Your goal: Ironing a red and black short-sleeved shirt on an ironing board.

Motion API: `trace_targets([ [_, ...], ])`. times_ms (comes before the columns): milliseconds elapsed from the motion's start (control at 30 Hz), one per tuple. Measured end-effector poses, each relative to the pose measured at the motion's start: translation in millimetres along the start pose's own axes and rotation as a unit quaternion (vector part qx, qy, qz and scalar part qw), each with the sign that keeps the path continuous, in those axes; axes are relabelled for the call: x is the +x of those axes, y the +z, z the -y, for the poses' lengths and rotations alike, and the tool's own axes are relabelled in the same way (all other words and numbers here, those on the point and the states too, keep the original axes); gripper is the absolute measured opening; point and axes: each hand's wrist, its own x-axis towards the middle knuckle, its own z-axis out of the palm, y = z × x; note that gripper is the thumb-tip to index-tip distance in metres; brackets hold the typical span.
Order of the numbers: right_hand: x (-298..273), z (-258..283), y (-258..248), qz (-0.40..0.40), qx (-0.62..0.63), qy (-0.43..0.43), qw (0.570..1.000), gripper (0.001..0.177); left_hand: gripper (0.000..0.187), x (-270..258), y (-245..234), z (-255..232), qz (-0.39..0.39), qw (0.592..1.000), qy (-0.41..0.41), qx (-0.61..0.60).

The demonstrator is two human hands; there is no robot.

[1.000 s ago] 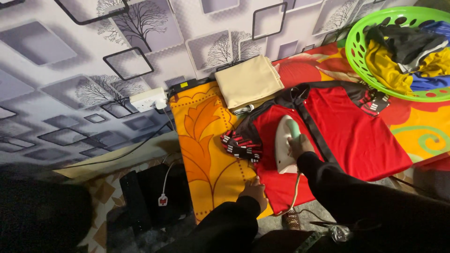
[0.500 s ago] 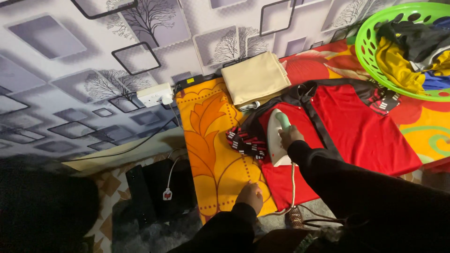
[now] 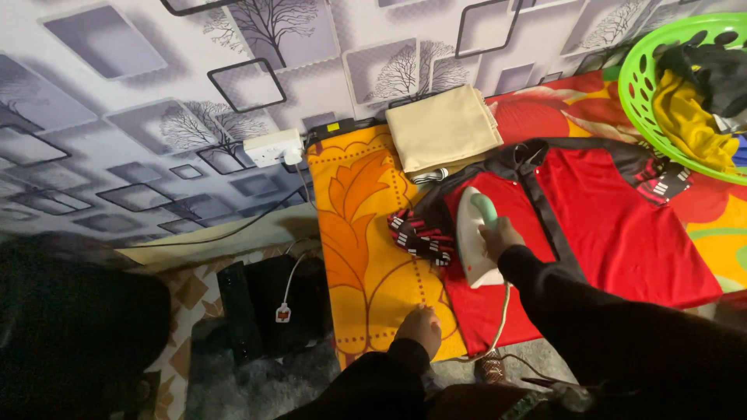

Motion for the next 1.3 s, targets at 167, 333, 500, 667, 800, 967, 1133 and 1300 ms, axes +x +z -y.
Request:
trace_targets([
  [167,-28.9,4.4,-20.4,0.004,-0.061,-0.038,0.997,0.037,0.015,14.0,-11.9,-11.1,0.074,0.995,-0.054,0.048],
  [333,44.6,-4.5,-21.2,0.008,-0.031,-0.033,0.999,0.039,0.015,18.8,-28.7,-27.4,0.086,0.991,-0.091,0.042],
  [500,23.5,-13.4,-21.4,-0.009,-0.010,-0.046,0.999,0.037,0.017,19.7,-21.7,-21.6,0.096,0.993,-0.057,0.031],
  [667,-103.7,2.2,-25.5,0.074,-0.059,-0.036,0.995,0.036,0.020,23.0,-26.9,-25.6,0.090,0.993,-0.038,0.071],
  [800,-138.8,-12.2,-37.2,0.055,-0.025,-0.033,0.998,0.037,0.026,24.4,-27.5,-27.7,0.143,0.972,-0.153,0.105],
  [967,-117.2,-21.7,-74.8,0.012,-0.048,-0.029,0.998,0.035,0.021,25.4,-37.3,-39.7,0.139,0.981,-0.104,0.086],
  [1133,-104.4,-63.5,-103.7,-0.034,-0.003,-0.011,0.999,0.033,0.021,32.5,-43.6,-60.0,0.109,0.982,-0.122,0.093],
  [1300,-159.0,-65.2,-93.7,-0.050,0.033,0.048,0.997,0.031,0.024,34.9,-57.5,-80.3,0.144,0.967,-0.174,0.117],
])
